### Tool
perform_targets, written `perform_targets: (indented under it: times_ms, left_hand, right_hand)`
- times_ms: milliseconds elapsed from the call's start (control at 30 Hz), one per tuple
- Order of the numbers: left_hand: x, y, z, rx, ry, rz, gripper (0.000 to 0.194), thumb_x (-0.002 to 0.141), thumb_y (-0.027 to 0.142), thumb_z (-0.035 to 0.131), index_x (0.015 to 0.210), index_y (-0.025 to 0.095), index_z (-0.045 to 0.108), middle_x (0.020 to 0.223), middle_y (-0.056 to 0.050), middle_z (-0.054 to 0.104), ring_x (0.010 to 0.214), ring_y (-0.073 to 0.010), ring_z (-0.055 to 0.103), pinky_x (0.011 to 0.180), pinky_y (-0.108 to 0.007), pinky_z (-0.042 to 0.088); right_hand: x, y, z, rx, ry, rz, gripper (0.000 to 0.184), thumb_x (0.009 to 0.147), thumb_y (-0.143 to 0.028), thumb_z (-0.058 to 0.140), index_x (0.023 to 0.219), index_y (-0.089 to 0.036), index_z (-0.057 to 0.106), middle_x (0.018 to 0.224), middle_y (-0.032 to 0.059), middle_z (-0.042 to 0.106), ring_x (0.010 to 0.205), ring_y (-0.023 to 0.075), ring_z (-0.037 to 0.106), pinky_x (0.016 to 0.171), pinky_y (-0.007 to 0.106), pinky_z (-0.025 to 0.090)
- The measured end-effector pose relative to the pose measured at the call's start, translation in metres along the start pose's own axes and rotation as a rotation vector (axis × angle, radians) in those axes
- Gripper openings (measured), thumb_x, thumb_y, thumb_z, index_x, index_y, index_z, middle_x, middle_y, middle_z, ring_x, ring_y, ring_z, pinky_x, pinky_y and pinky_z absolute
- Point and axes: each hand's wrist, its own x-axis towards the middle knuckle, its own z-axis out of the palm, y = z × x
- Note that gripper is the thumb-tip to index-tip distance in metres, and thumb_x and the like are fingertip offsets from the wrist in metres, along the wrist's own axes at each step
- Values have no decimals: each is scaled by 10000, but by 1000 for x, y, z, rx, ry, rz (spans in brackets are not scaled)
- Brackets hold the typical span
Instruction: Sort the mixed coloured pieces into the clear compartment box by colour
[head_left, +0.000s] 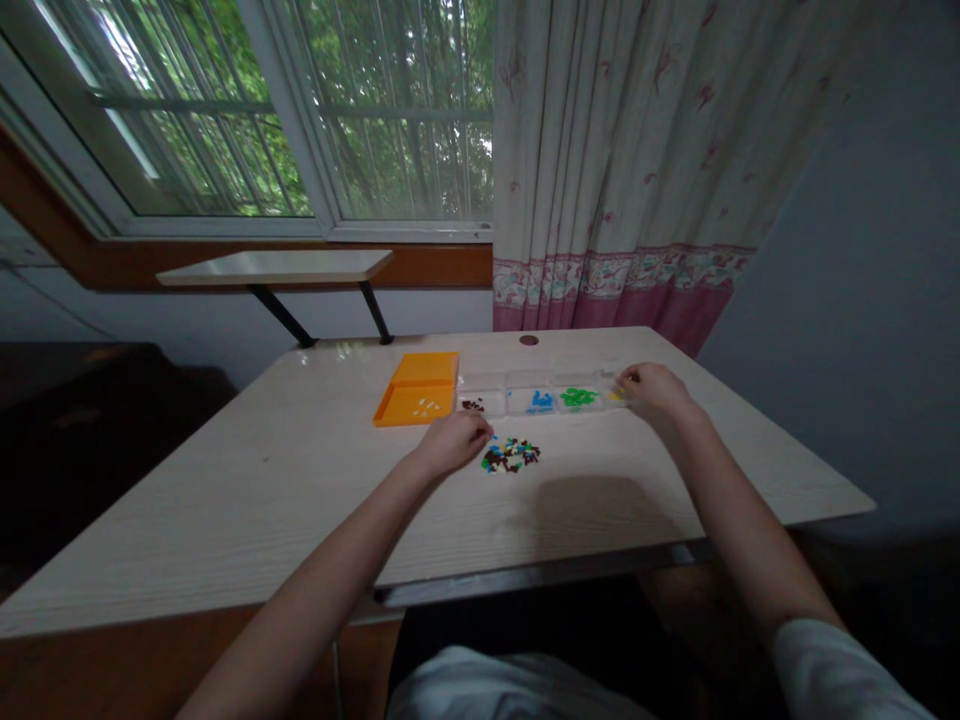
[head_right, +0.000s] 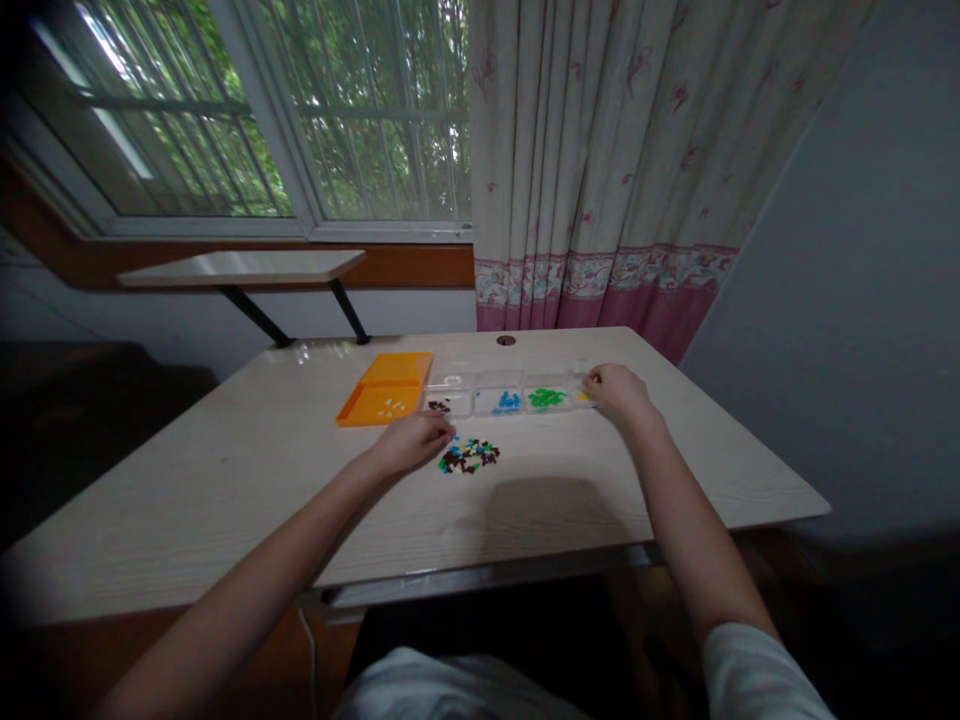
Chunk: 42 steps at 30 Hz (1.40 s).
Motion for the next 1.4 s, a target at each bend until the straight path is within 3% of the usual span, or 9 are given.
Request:
perform_targets:
  times_ms: [267,400,667,867,1033,1267,1400]
  left_hand:
    - [0,2,2,-34,11,-17,250,837,295,442,928,203,655,942,-49,636,927,-178,572,761,-248,448]
    - [3,3,6,-64,31,4,232,840,272,442,913,196,649,918,-55,623,896,-171,571,778,-253,440]
    - [3,11,5,-167,76,-22,224,846,272,423,863,159,616,858,-61,590,782,-156,554,691,-245,424]
    - [10,16,15,-702,121,-52,292,828,363,448,824,103,581,707,-32,555,626,-107,480,565,-206,377]
    - [13,13,24,-1014,51,-48,411,759,505,523,794,99,570,652,-8,532,589,-87,452,553,-201,356]
    - [13,16,22,-1093,18,-51,436,717,526,571,784,95,585,636,-4,532,580,-83,449,566,-205,356]
    - [12,17,15,-982,73,-86,357,760,445,533,783,96,605,663,-24,565,592,-92,471,567,-206,370]
  right_hand:
    - [-40,-98,26,243,-15,-523,243,838,-321,476,864,-194,681,611,3,611,561,106,512,533,198,287]
    - [-59,-126,35,296,-1,-658,195,834,-285,503,837,-200,678,601,-5,603,556,104,519,540,198,297]
    - [-63,-133,48,299,43,-715,162,833,-257,515,832,-199,667,632,0,625,586,114,549,557,203,332]
    - [-64,-133,51,390,174,-724,191,842,-301,519,947,-201,644,680,6,641,599,110,557,595,202,375]
    - [-66,-135,49,423,263,-787,213,856,-341,511,883,-194,662,756,38,645,675,119,575,611,204,398]
    - [-67,-136,52,450,314,-822,193,855,-325,517,853,-191,657,773,43,656,693,129,593,622,218,423]
    - [-65,-132,49,473,344,-800,172,852,-302,515,855,-204,657,777,42,653,696,130,593,640,228,433]
